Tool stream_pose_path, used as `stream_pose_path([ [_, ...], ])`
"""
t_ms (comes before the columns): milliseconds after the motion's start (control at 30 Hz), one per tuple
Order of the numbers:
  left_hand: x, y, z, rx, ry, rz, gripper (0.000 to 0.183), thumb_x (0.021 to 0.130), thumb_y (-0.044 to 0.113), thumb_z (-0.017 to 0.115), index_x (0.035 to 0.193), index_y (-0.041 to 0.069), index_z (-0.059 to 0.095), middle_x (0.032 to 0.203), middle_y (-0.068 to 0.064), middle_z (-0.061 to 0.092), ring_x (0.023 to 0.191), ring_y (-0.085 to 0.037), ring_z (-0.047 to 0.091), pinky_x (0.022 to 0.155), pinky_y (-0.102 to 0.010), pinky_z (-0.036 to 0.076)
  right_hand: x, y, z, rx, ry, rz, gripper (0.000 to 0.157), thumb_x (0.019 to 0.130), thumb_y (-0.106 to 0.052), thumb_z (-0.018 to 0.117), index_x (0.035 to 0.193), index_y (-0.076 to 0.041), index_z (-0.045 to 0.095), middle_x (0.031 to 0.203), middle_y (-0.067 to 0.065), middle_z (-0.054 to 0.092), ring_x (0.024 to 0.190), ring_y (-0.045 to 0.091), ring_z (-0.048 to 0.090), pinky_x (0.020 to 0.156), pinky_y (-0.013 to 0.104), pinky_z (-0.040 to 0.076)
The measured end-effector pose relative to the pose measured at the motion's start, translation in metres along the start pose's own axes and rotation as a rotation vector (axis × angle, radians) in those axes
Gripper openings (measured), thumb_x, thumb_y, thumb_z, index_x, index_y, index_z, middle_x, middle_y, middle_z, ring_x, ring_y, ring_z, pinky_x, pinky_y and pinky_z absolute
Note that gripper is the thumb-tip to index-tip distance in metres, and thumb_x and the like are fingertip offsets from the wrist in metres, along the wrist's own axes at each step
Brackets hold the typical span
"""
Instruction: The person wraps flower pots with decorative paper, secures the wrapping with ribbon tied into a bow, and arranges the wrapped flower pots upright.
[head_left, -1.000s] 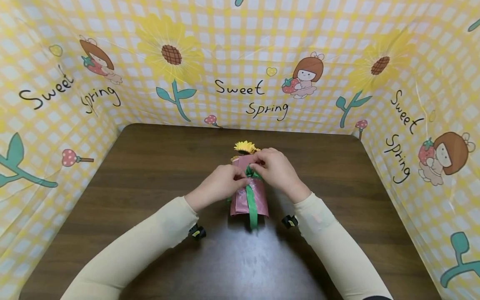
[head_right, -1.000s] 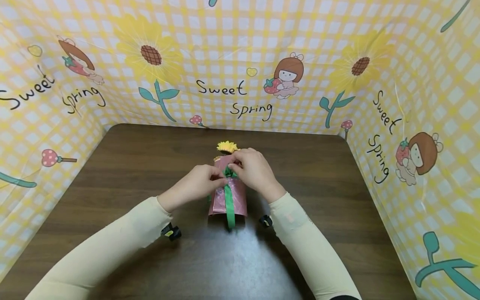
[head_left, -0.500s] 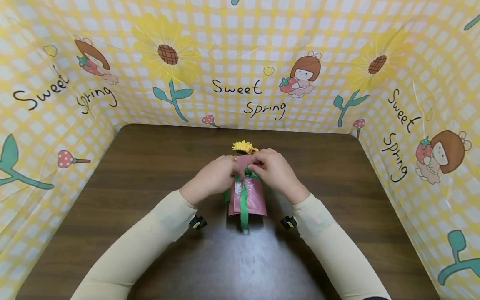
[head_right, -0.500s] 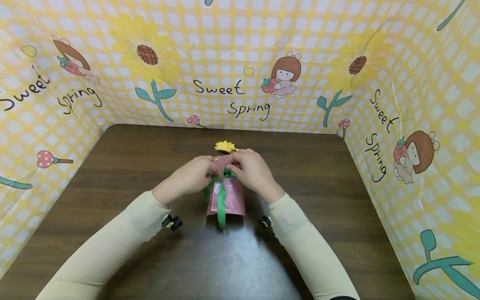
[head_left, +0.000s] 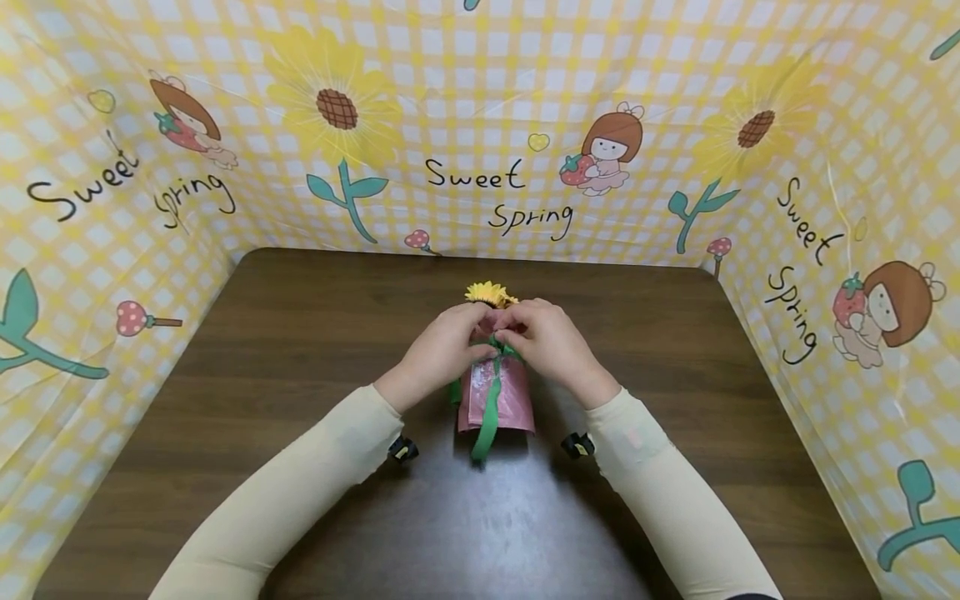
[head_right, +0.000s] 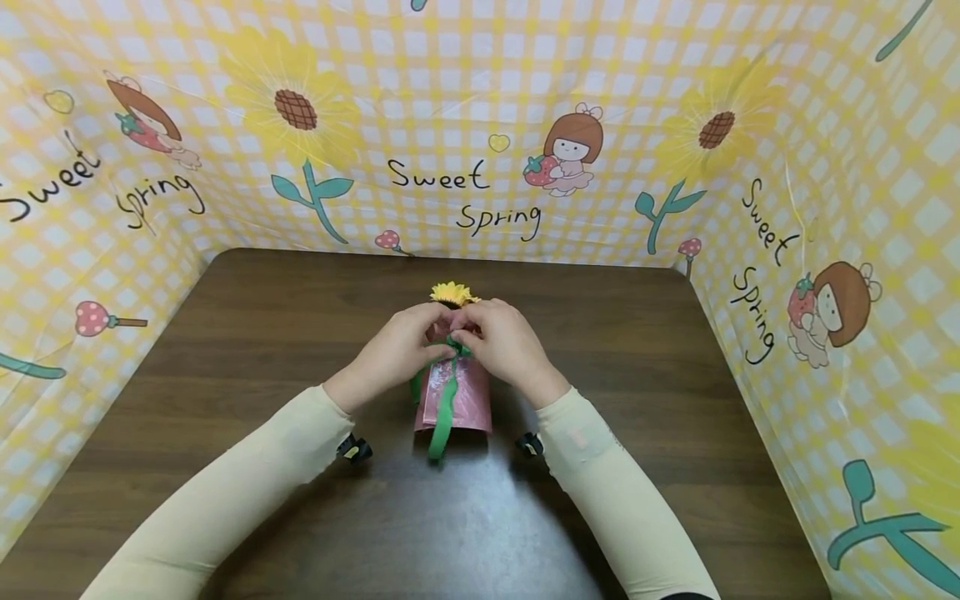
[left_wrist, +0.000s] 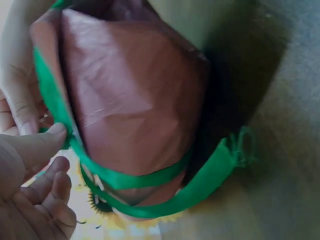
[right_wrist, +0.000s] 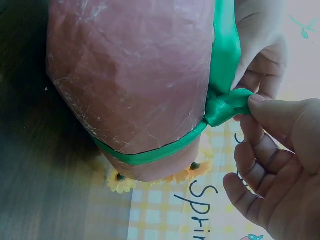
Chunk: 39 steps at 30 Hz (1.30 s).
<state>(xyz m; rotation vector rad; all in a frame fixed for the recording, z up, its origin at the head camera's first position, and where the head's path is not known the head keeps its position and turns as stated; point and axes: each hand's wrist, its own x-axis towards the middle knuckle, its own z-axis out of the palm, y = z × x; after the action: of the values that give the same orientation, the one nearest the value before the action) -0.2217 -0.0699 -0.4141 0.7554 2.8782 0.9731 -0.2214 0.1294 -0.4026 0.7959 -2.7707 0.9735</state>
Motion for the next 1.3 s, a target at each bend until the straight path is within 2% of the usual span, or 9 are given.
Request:
stream_pose_path([
  [200,0.003,-0.001,0.01,0.013,0.024,0.036,0.035,0.095,0.02,0.075,0.129,0.018,0.066,0.112,0.001,0.071,0.099,-0.017,0.063,0.085,-0.039,0.054,0.0,-0.001,0.001,0.016,0.0,0.001,0.005,0.093,-0.021,0.077,0.093,-0.017,0.075,0.094,-0.005,0.071,0.094,0.015,0.061,0.08,0.034,0.054],
  [333,0.003,0.001,0.012,-0.001,0.031,0.051,0.035,0.097,0.018,0.071,0.132,0.019,0.067,0.123,0.001,0.07,0.107,-0.015,0.064,0.092,-0.038,0.054,-0.001,0.001,0.0,0.043,-0.011,0.002,0.004,0.093,-0.021,0.077,0.094,-0.017,0.075,0.095,-0.006,0.071,0.094,0.014,0.062,0.08,0.033,0.054],
  [433,0.002,0.001,0.013,-0.013,0.051,0.037,0.034,0.097,0.017,0.07,0.131,0.019,0.068,0.123,0.001,0.071,0.1,-0.014,0.065,0.087,-0.036,0.055,-0.002,0.003,-0.002,0.089,-0.023,0.014,0.007,0.095,-0.023,0.076,0.099,-0.018,0.076,0.098,-0.005,0.071,0.093,0.013,0.063,0.08,0.033,0.055],
  [600,0.001,0.002,0.015,-0.011,0.077,0.011,0.015,0.096,0.018,0.071,0.112,0.018,0.07,0.099,0.002,0.069,0.082,-0.016,0.058,0.072,-0.033,0.05,-0.003,0.008,-0.005,0.112,-0.044,0.11,0.015,0.099,-0.028,0.07,0.108,-0.017,0.076,0.099,-0.003,0.072,0.083,0.014,0.063,0.072,0.033,0.054],
  [700,0.002,0.002,0.016,-0.002,0.083,0.009,0.007,0.096,0.018,0.072,0.1,0.017,0.067,0.089,0.002,0.065,0.082,-0.017,0.056,0.072,-0.033,0.048,-0.003,0.01,-0.003,0.041,-0.098,0.172,0.016,0.1,-0.029,0.067,0.102,-0.016,0.076,0.091,-0.002,0.069,0.075,0.015,0.059,0.066,0.031,0.049],
  [800,0.002,0.002,0.017,-0.005,0.082,-0.008,0.008,0.095,0.017,0.072,0.094,0.018,0.064,0.084,0.002,0.062,0.081,-0.018,0.055,0.071,-0.033,0.047,-0.003,0.012,-0.001,0.014,-0.149,0.194,0.018,0.101,-0.028,0.066,0.092,-0.015,0.073,0.079,-0.001,0.064,0.068,0.015,0.054,0.062,0.029,0.045],
  [900,0.002,0.002,0.017,-0.005,0.082,-0.025,0.014,0.094,0.015,0.072,0.088,0.017,0.059,0.08,0.001,0.059,0.078,-0.019,0.054,0.068,-0.033,0.046,-0.003,0.012,0.0,0.059,-0.148,0.202,0.019,0.101,-0.025,0.065,0.086,-0.013,0.07,0.073,-0.001,0.059,0.063,0.015,0.051,0.058,0.029,0.043],
  [1067,0.002,0.003,0.018,-0.004,0.086,-0.034,0.017,0.092,0.013,0.072,0.086,0.018,0.057,0.079,0.001,0.058,0.075,-0.018,0.053,0.063,-0.032,0.045,-0.003,0.012,-0.001,0.141,-0.146,0.215,0.018,0.102,-0.022,0.063,0.09,-0.011,0.07,0.073,0.0,0.057,0.064,0.016,0.05,0.059,0.029,0.041],
  [1300,0.0,0.005,0.017,0.009,0.108,-0.059,0.015,0.092,0.017,0.071,0.088,0.018,0.057,0.076,0.0,0.057,0.073,-0.019,0.052,0.062,-0.032,0.044,-0.003,0.018,0.0,0.308,-0.221,0.26,0.028,0.105,-0.022,0.055,0.088,-0.003,0.067,0.067,0.0,0.047,0.06,0.016,0.044,0.057,0.029,0.037],
])
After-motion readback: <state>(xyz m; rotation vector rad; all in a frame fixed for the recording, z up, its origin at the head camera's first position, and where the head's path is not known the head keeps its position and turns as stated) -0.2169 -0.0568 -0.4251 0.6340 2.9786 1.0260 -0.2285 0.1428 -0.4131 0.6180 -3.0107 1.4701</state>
